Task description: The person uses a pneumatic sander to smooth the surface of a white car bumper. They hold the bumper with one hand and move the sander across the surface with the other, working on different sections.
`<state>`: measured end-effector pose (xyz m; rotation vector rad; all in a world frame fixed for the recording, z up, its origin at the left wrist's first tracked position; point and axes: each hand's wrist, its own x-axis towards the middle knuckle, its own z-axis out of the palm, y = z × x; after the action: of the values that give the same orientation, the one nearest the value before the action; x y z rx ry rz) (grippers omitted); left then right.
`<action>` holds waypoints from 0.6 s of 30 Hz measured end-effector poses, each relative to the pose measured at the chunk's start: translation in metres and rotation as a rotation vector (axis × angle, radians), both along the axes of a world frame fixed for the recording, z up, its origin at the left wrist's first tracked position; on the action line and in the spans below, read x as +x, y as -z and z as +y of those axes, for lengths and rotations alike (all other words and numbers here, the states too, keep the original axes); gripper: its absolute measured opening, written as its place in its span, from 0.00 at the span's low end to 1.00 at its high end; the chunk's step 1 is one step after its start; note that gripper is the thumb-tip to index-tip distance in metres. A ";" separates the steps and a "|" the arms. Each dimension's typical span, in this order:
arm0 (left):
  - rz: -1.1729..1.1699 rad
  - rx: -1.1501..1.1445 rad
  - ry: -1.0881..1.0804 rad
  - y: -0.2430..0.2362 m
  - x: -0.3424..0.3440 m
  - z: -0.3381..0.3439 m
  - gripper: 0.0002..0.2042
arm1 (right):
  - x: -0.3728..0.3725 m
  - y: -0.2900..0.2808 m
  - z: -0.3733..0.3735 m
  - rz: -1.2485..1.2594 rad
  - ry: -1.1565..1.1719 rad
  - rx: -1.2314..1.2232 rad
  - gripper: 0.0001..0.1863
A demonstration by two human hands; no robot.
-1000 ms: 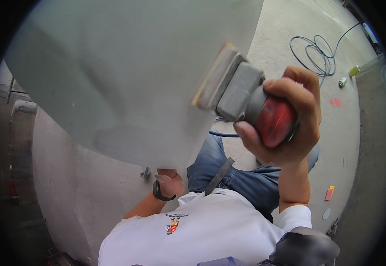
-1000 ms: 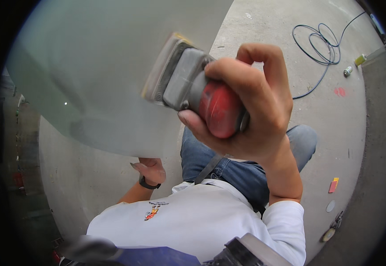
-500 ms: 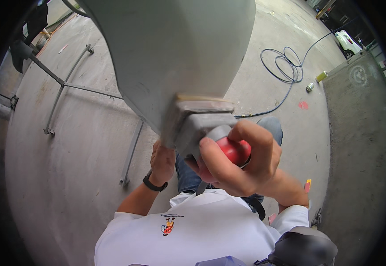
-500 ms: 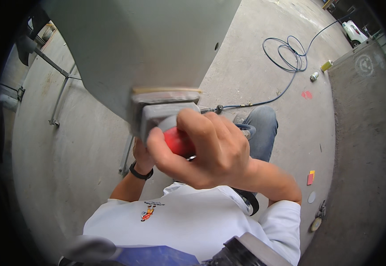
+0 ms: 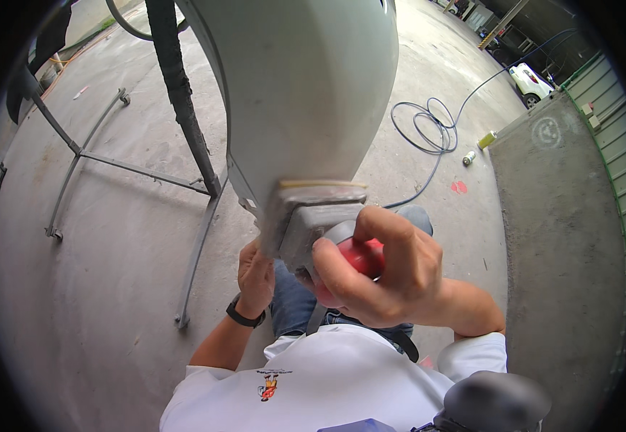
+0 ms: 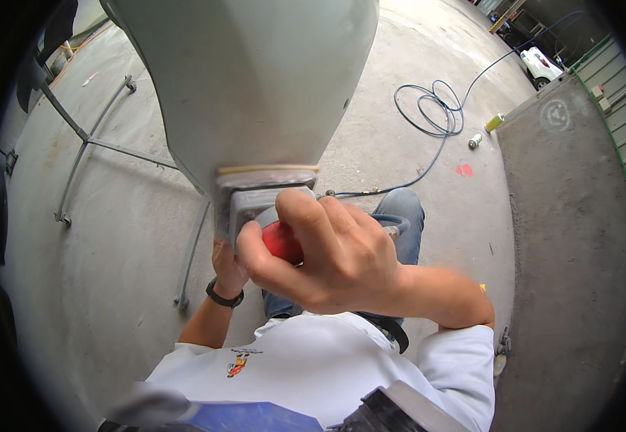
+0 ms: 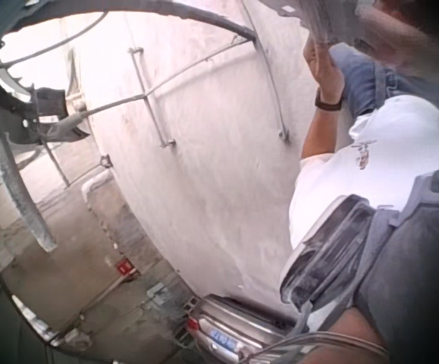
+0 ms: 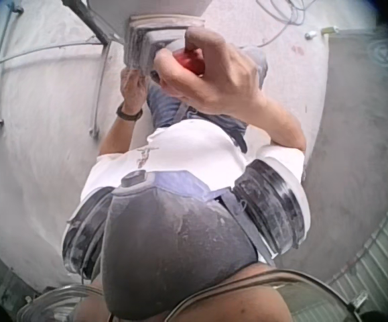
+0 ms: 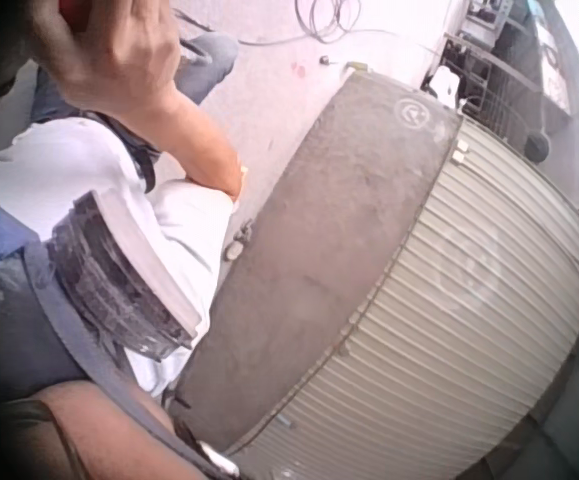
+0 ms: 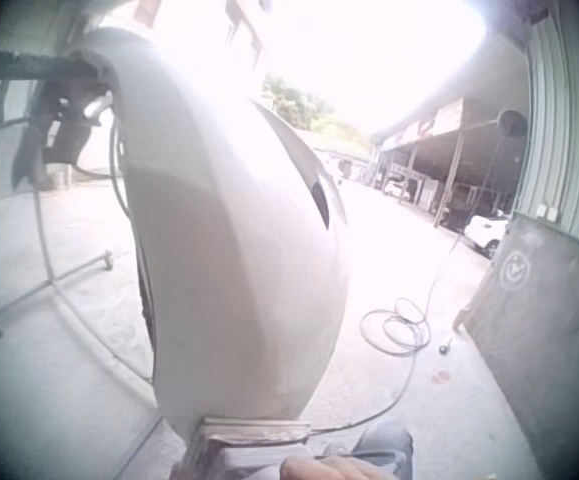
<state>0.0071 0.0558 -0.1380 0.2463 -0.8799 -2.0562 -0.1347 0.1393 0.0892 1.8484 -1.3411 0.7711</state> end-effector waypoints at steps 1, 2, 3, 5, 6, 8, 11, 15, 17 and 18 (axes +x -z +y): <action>-0.051 0.004 -0.026 0.003 0.001 -0.001 0.13 | 0.002 0.001 0.002 0.020 -0.012 0.010 0.13; -0.110 0.001 -0.051 0.007 0.000 0.000 0.12 | 0.003 -0.002 0.002 0.014 -0.023 0.001 0.14; -0.182 -0.020 -0.040 0.011 -0.001 -0.002 0.12 | 0.004 -0.006 -0.001 0.038 -0.013 0.077 0.15; -0.134 0.096 0.058 0.017 -0.003 -0.005 0.13 | 0.004 -0.030 -0.003 0.024 -0.008 0.135 0.19; -0.082 0.091 0.083 0.018 -0.004 -0.006 0.14 | 0.007 -0.044 -0.005 0.017 0.010 0.183 0.21; -0.018 0.022 0.123 0.015 -0.004 -0.010 0.17 | -0.003 -0.062 -0.027 0.079 -0.017 0.117 0.24; -0.074 -0.242 -0.067 0.008 -0.007 -0.004 0.21 | -0.003 -0.078 -0.036 0.136 -0.004 0.154 0.31; 0.101 0.001 0.022 0.009 -0.004 0.000 0.20 | 0.003 -0.053 -0.021 0.066 -0.011 0.108 0.29; 0.078 0.017 -0.038 0.014 -0.004 0.000 0.20 | 0.001 -0.030 -0.006 0.037 -0.004 0.115 0.25; 0.048 -0.111 -0.099 0.015 -0.003 -0.001 0.20 | 0.001 -0.018 0.003 0.062 0.027 0.121 0.24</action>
<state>0.0038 0.0552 -0.1535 0.1762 -0.9304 -1.9081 -0.1340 0.1424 0.1076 1.9277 -1.3974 0.6255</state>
